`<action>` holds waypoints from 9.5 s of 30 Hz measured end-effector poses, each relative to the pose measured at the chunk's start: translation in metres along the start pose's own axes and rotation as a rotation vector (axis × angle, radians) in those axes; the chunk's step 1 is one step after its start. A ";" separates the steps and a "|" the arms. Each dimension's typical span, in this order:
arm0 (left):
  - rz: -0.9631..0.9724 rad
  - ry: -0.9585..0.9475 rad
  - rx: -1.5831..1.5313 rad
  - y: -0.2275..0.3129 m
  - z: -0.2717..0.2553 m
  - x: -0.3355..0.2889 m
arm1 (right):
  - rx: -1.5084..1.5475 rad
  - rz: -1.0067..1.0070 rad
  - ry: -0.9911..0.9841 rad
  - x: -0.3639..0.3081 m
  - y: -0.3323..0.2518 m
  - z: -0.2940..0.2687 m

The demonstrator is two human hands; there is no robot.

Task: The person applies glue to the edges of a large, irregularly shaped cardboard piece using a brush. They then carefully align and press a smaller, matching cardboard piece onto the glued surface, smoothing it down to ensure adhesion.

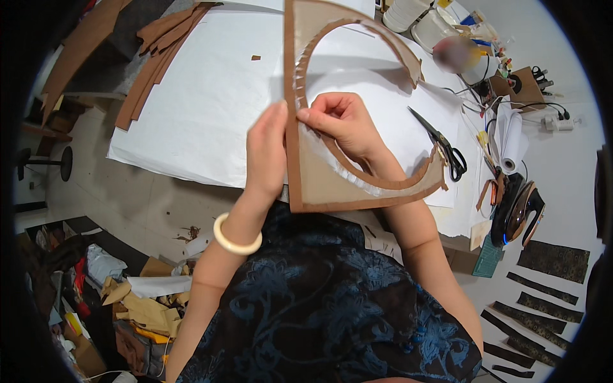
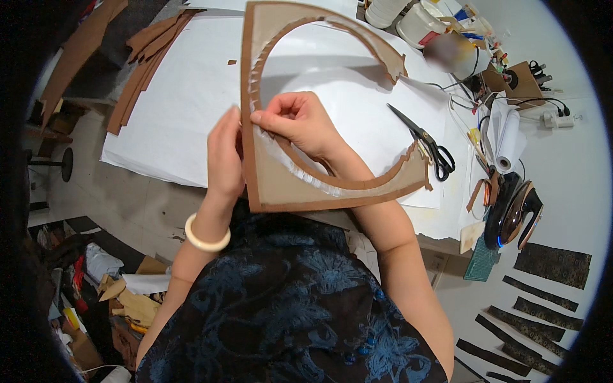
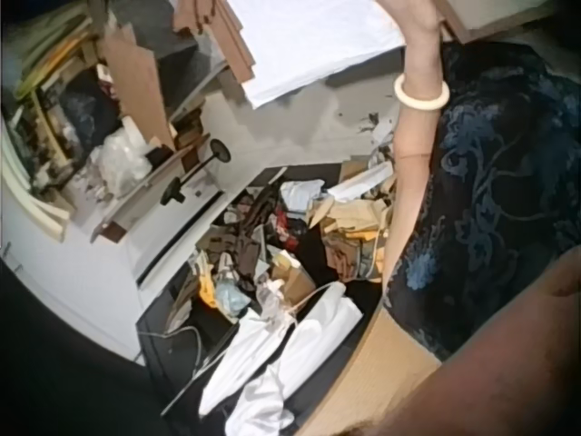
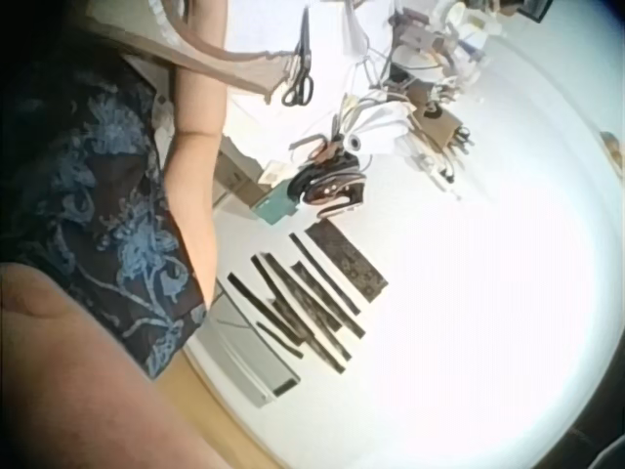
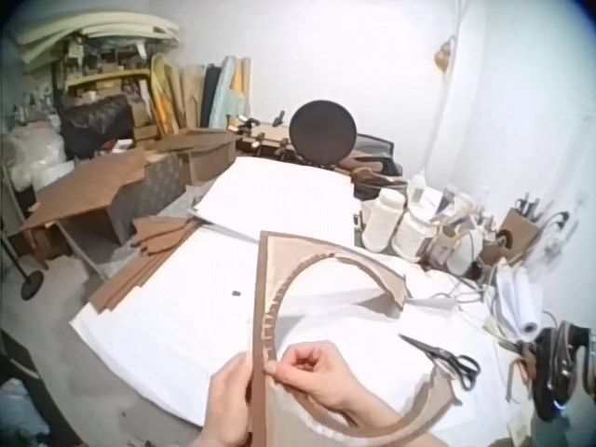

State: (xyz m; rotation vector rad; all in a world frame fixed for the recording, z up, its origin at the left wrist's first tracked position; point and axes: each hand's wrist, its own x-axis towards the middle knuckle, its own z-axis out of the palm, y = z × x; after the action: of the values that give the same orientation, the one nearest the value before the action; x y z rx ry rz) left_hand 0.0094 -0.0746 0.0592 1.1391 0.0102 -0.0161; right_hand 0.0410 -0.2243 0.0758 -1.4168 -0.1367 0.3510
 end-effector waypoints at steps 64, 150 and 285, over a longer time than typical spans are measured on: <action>-0.270 0.086 -0.340 0.009 -0.052 -0.025 | 0.093 0.222 -0.188 0.010 0.021 0.004; -0.116 0.175 -0.151 -0.017 -0.048 -0.009 | 0.143 0.257 -0.176 0.048 0.051 0.024; -0.027 0.133 0.179 -0.037 -0.038 0.014 | 0.259 0.279 -0.003 0.065 0.056 -0.007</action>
State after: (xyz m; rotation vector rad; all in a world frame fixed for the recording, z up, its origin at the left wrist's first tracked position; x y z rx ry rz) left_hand 0.0225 -0.0558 0.0097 1.3171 0.1448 0.0356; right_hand 0.0952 -0.2045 0.0125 -1.1785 0.1033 0.5794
